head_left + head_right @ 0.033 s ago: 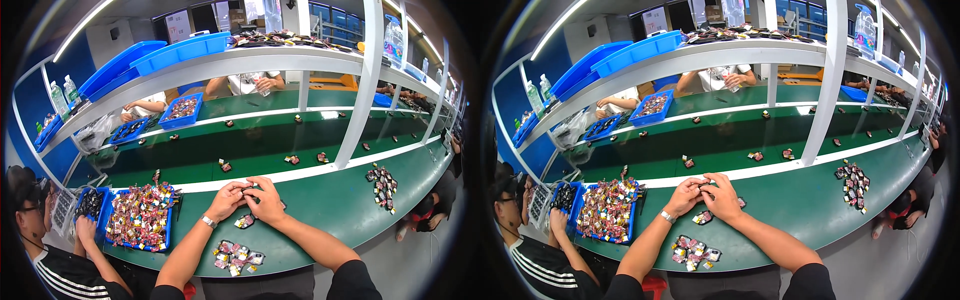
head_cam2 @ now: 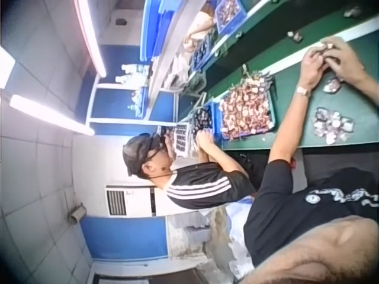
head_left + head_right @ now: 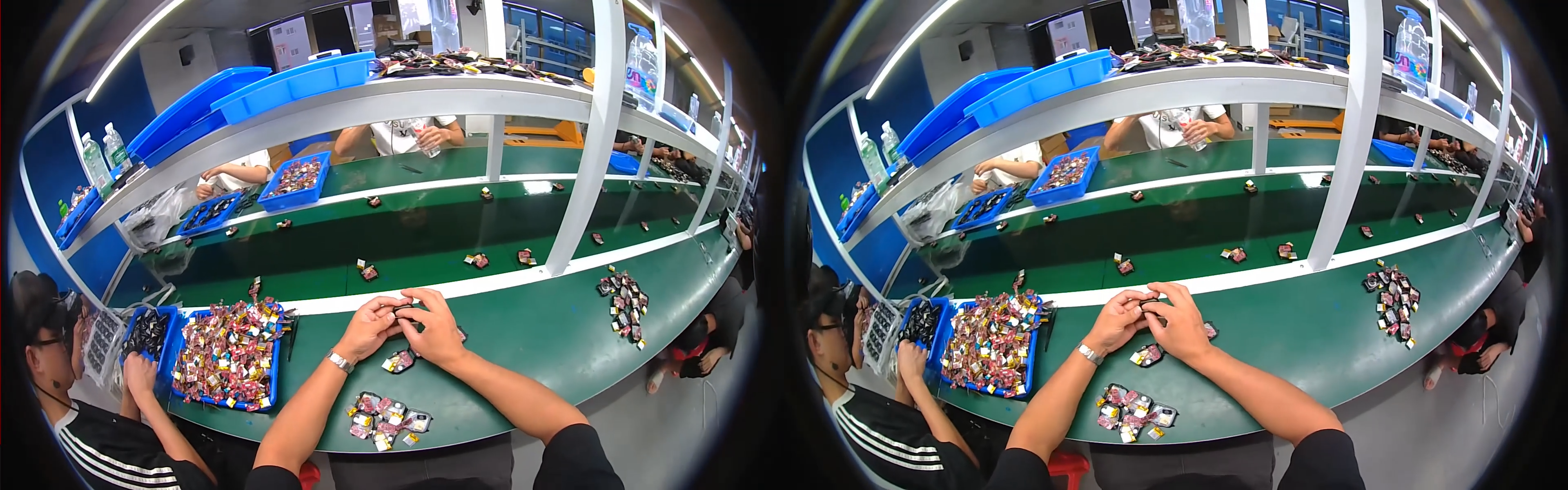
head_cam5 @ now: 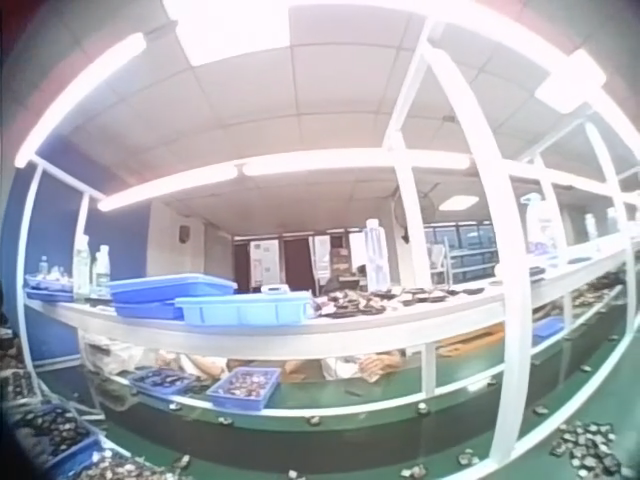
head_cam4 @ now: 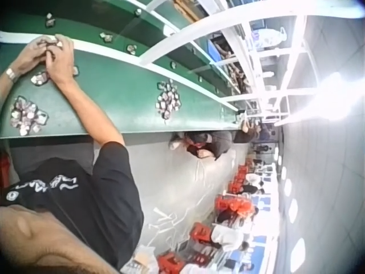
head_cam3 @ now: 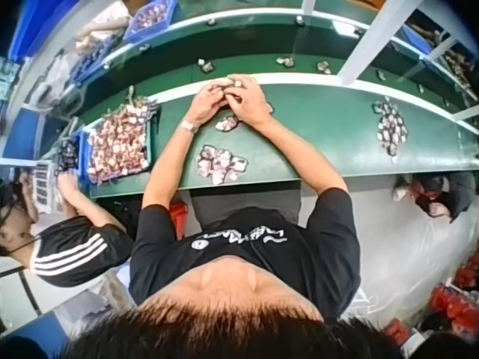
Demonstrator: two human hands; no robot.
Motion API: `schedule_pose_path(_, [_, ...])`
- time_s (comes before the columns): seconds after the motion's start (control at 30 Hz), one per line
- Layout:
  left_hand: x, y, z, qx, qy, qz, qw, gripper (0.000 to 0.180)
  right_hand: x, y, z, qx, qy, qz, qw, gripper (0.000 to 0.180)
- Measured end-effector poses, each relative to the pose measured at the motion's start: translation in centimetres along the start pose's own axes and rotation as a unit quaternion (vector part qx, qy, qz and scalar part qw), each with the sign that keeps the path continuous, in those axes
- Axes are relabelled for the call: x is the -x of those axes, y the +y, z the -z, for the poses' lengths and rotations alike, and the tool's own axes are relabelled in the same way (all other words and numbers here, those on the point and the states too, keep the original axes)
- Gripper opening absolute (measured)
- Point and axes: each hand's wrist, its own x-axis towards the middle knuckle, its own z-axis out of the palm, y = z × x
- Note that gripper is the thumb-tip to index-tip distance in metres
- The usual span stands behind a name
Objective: Sorting small plastic toy parts or components into separate piles or containers on an assembly line.
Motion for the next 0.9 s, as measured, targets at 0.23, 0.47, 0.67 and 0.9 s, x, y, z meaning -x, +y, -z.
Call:
schedule_pose_path(0.23, [0.0,-0.2,0.0,-0.008,0.019,-0.008,1.0,0.024,0.0,0.6,-0.4,-0.043,-0.021,-0.021,0.999,0.016])
schedule_pose_path(0.47, [-0.2,0.4,-0.8,-0.021,0.039,-0.002,0.999,0.026,-0.2,1.2,-0.3,0.003,-0.021,0.002,1.0,0.018])
schedule_pose_path(0.67, [-0.2,0.3,-0.9,-0.016,0.052,0.009,0.998,0.025,-0.1,1.6,-0.2,0.025,-0.019,0.049,0.998,0.017])
schedule_pose_path(0.9, [0.0,0.1,-0.6,-0.019,0.054,0.018,0.998,0.026,0.0,1.4,-0.5,0.05,-0.019,0.052,0.997,0.015])
